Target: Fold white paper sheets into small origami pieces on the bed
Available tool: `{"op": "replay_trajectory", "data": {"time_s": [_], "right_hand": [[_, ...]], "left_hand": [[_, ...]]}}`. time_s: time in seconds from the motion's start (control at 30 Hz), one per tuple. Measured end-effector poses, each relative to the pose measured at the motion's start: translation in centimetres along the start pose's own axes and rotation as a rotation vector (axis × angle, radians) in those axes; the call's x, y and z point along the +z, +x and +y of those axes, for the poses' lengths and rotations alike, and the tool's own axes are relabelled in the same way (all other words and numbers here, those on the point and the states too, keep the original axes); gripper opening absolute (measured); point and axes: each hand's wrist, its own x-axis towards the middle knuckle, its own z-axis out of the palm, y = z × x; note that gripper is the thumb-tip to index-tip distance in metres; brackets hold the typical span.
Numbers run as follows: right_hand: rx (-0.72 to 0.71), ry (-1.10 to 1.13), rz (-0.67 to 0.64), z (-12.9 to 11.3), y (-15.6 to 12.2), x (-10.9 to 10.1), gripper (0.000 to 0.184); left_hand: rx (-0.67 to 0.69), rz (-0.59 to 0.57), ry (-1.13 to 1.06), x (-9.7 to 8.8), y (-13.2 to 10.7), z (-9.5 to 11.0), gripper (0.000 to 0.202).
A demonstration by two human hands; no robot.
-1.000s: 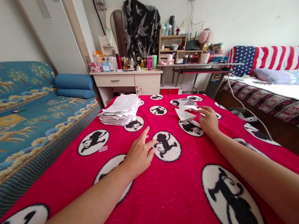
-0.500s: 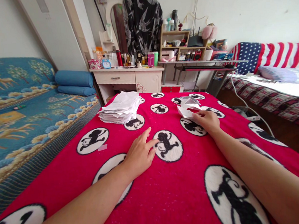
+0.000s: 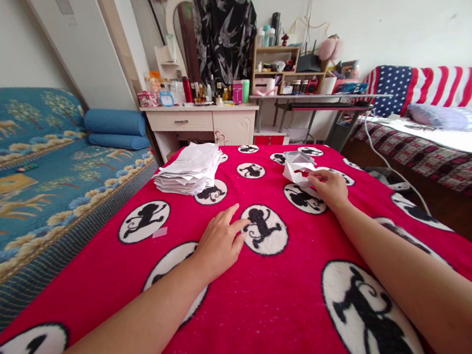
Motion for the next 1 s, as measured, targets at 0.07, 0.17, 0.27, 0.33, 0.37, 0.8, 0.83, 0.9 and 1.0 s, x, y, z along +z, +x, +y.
{"op": "replay_trajectory", "data": {"time_s": [0.07,0.17,0.27,0.33,0.37,0.8,0.83,0.9,1.0], "right_hand": [[-0.07,0.105,-0.031,0.1,-0.2,0.0,0.034],[-0.163,0.147,-0.091,0.0,-0.7,-0.1,0.031],[-0.259,0.047,-0.143,-0.5,-1.1,-0.3,0.028],[-0.25,-0.086,-0.131,-0.7,-1.2,-0.4,0.027],[-0.225,-0.155,-0.101,-0.8,-1.1,-0.5,0.026],[-0.181,-0.442,0.016,-0.5,2.3,1.7,0.028],[-0.184,-0.457,0.018,-0.5,2.5,1.8,0.029],[-0.191,-0.497,0.029,-0.5,2.9,2.0,0.031],[-0.201,-0.548,0.056,-0.3,3.4,2.1,0.032]], "left_hand": [[0.001,-0.002,0.005,0.0,0.0,0.0,0.035],[0.007,-0.008,0.017,0.0,0.1,0.0,0.033],[0.011,-0.014,0.021,-0.1,0.1,0.0,0.033],[0.011,-0.017,0.019,-0.1,0.1,0.0,0.033],[0.011,-0.017,0.017,-0.2,0.1,0.0,0.033],[0.021,-0.007,0.009,-0.1,0.2,-0.1,0.033],[0.021,-0.009,0.009,-0.1,0.2,-0.1,0.033],[0.018,-0.013,0.01,-0.1,0.2,-0.1,0.033],[0.015,-0.021,0.01,-0.1,0.2,-0.1,0.034]]}}
